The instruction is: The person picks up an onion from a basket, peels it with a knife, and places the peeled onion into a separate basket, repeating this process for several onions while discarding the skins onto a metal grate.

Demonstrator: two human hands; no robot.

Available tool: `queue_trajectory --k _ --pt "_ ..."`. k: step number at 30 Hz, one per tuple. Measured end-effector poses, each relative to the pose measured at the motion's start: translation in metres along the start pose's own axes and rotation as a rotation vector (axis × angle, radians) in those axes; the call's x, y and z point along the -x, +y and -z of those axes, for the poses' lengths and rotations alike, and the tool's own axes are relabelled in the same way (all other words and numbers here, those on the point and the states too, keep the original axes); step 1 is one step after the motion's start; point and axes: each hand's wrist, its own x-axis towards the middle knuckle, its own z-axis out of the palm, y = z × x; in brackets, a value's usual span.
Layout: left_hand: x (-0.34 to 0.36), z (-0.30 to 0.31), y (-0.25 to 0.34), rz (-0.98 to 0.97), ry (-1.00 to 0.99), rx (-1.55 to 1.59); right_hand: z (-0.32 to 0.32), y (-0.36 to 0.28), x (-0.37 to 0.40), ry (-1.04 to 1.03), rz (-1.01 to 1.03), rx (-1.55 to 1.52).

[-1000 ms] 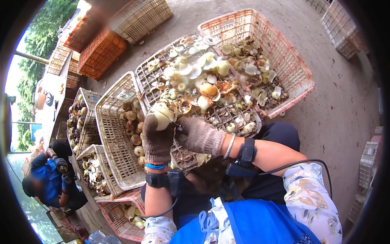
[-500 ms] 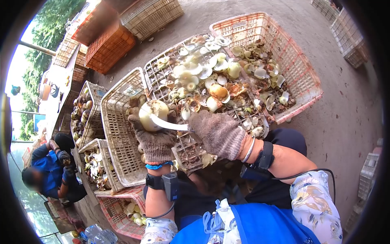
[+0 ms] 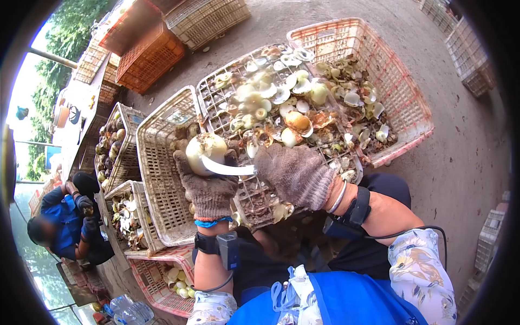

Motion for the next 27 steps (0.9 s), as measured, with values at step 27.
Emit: queue_trajectory --k 27 --pt "-0.003 0.021 -0.019 -0.069 -0.404 -0.605 0.008 0.008 -0.019 0.187 -0.434 -0.938"
